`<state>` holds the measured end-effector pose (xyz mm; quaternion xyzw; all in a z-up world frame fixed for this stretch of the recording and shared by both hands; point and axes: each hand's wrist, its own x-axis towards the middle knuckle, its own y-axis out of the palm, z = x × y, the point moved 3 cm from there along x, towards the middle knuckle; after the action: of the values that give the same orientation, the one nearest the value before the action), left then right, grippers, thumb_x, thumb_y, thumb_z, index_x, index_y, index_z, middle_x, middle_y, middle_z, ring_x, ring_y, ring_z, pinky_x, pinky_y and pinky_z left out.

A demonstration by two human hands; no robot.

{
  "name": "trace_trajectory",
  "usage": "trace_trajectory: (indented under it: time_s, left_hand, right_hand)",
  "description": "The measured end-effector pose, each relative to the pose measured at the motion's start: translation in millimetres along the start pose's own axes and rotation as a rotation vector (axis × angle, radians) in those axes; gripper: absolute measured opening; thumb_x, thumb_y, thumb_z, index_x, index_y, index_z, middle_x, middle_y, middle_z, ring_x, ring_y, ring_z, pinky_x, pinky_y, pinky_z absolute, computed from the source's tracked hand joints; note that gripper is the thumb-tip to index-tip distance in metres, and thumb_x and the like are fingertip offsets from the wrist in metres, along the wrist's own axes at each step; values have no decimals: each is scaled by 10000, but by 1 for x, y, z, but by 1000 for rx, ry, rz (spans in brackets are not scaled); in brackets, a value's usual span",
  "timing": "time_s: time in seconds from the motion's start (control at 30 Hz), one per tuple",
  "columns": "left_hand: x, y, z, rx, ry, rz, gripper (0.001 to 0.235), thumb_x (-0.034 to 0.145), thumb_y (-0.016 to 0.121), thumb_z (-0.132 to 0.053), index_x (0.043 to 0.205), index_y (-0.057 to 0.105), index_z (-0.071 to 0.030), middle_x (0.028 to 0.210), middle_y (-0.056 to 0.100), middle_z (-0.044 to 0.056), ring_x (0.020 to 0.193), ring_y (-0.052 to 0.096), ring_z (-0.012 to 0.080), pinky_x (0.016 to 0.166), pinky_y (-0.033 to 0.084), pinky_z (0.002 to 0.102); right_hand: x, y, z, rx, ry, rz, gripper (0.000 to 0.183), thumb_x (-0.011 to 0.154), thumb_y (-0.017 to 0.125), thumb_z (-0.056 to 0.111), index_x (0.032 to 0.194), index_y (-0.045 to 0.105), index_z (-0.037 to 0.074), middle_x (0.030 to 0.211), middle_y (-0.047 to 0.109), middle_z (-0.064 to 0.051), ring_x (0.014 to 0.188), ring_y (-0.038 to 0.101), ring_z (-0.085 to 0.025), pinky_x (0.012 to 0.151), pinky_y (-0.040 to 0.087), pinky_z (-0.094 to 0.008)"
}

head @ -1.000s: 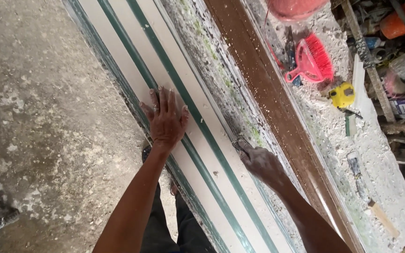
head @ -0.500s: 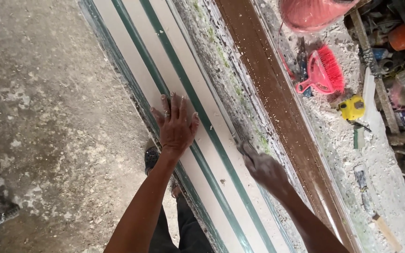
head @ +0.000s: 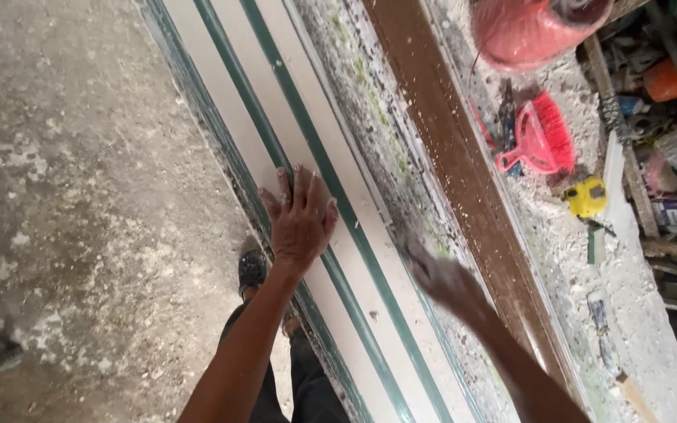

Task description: Refining the edges of a long mold by scraping and brushing away excess material to achieve a clean finish.

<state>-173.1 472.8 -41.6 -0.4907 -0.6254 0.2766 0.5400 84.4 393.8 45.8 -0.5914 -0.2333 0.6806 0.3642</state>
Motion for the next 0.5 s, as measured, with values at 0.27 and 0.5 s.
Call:
trace_trajectory:
  time_s: [0.27,0.5]
  left_hand:
    - [-4,1,-1,8,-33,32,547,1038,460,-511,1407,620,-141,1515,546,204,1465,425,462,1110,278,773]
    - [-3,7,1,-2,-45,50,552,1051,430,-505,1440,595,-150,1539,528,188,1476,411,451,1127,254,766]
  right_hand:
    - [40,-14,32,-32,-141,-84,433,1028,480,389,1368,599,150,668,683,-284,666,742,-388,645,583,-490]
    - [42,-21,30,70,-127,-63,449,1088,460,388,1326,634,49,498,564,-82,337,526,-164,345,422,-229]
